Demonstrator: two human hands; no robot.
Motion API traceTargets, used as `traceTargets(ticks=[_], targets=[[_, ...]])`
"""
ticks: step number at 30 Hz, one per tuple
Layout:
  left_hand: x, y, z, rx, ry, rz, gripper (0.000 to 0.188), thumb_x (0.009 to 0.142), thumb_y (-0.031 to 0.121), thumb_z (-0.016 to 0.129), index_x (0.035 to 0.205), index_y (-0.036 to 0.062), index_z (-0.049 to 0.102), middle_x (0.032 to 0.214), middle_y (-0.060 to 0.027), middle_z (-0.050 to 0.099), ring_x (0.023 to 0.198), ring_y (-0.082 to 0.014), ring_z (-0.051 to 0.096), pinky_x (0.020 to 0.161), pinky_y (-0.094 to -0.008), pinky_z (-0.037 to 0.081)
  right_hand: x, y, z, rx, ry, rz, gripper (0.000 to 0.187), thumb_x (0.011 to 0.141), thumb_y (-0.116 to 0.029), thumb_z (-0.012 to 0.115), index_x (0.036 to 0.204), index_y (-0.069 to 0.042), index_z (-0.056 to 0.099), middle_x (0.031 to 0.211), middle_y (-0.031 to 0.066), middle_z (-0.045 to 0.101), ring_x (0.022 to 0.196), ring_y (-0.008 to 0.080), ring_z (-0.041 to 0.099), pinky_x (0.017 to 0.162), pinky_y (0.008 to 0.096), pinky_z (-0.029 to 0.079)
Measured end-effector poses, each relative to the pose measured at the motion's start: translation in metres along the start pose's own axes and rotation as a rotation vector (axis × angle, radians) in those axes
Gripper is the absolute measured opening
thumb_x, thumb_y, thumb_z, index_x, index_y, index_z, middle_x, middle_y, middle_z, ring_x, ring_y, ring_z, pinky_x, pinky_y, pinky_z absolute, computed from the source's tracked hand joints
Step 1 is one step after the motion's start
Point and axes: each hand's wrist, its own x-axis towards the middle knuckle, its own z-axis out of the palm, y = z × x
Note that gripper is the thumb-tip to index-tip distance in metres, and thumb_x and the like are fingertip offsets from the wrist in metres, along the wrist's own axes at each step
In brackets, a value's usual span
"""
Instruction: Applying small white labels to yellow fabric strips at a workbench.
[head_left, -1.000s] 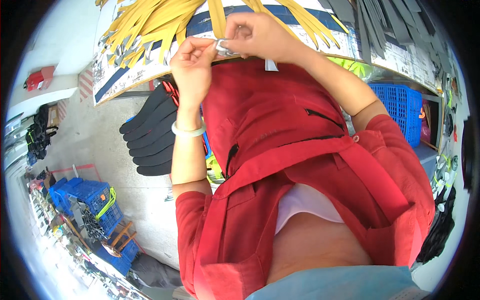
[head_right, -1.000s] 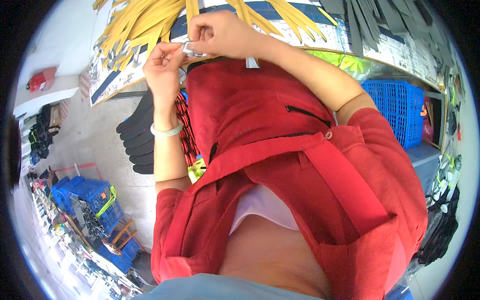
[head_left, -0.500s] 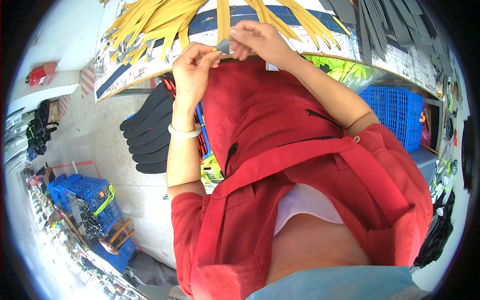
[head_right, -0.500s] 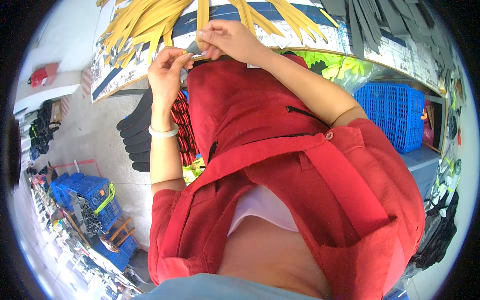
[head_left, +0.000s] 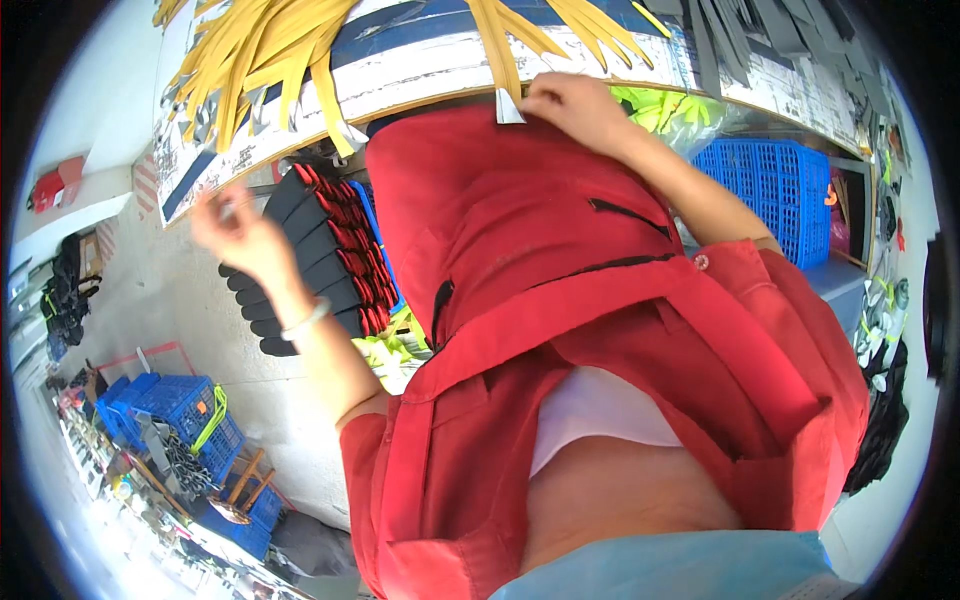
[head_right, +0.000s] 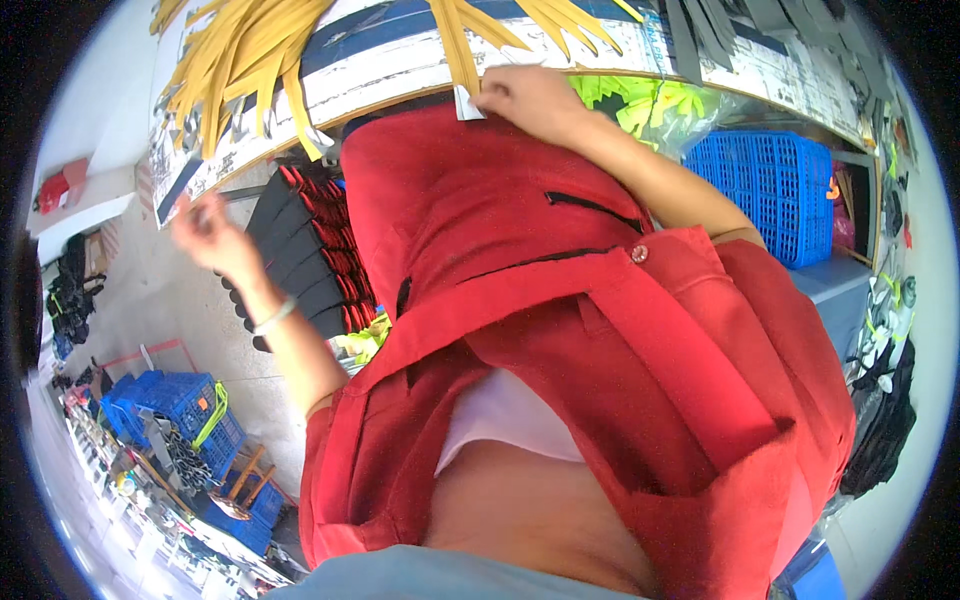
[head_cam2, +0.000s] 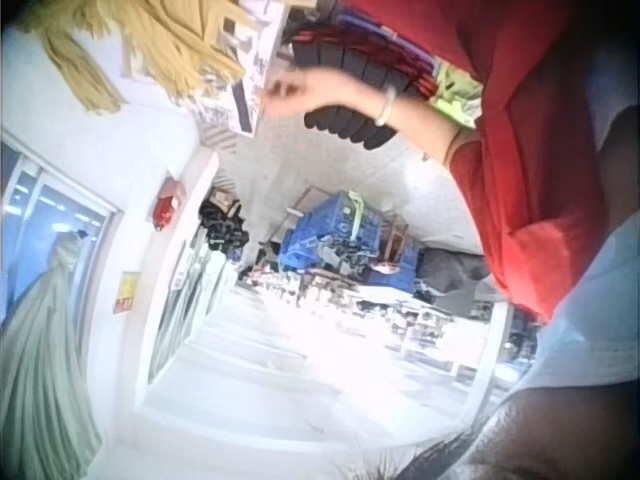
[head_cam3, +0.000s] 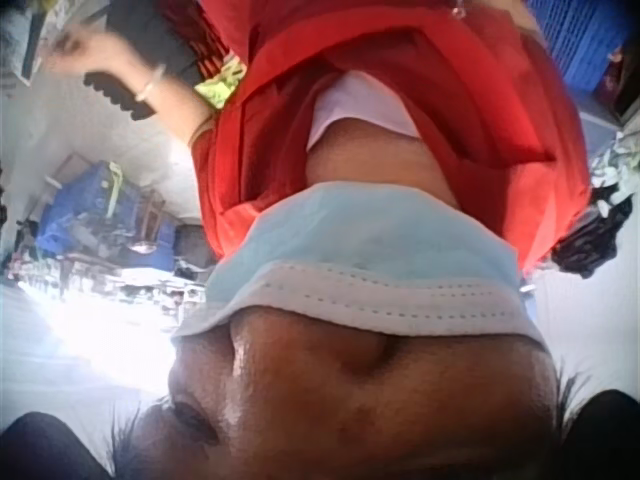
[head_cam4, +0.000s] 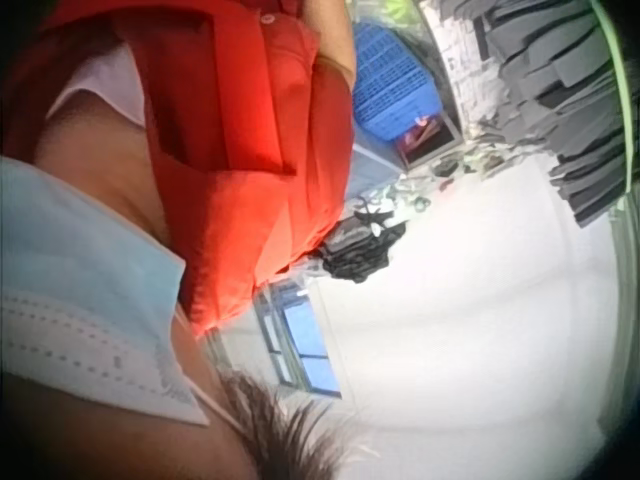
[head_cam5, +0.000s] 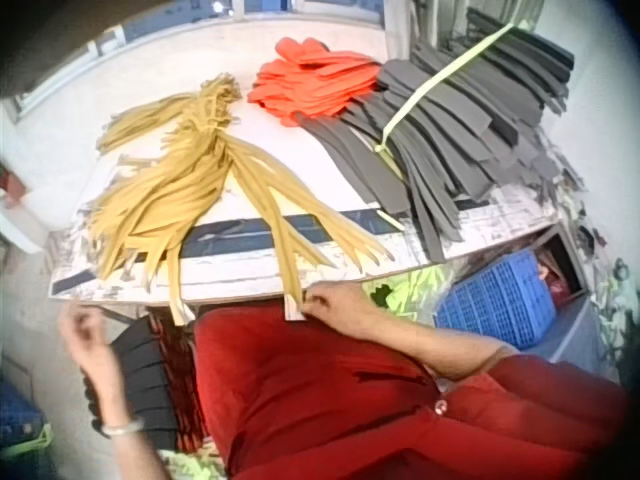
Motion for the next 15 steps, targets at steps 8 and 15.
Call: traceTargets(ticks=[8, 15], targets=[[-0.095, 0.087, 0.134, -0.252, -0.734, 0.245, 0.024, 0.081, -0.004, 0.057, 0.102, 0.0037, 0.065, 0.106, -0.0166, 0.063, 0.096, -0.0307, 0.062, 0.084, -0.0379, 0.05, 0.0, 0.001, 0.046, 0.86, -0.137, 0.346, 0.022, 0.092, -0.016, 0.06, 0.103, 0.003, 0.063, 0.089, 0.0049, 0.066, 0.075, 0.0104, 0.062, 0.065, 0.0229, 0.051], [-0.067, 0.123, 0.146, -0.484, -0.938, 0.376, 0.026, 0.075, -0.004, 0.058, 0.1, 0.0035, 0.063, 0.097, -0.0152, 0.061, 0.094, -0.0332, 0.06, 0.083, -0.0368, 0.051, -0.007, -0.019, -0.005, 0.94, -0.032, 0.227, 0.018, 0.091, -0.008, 0.054, 0.107, 0.0, 0.058, 0.098, 0.0081, 0.064, 0.083, 0.0129, 0.061, 0.071, 0.0244, 0.05]])
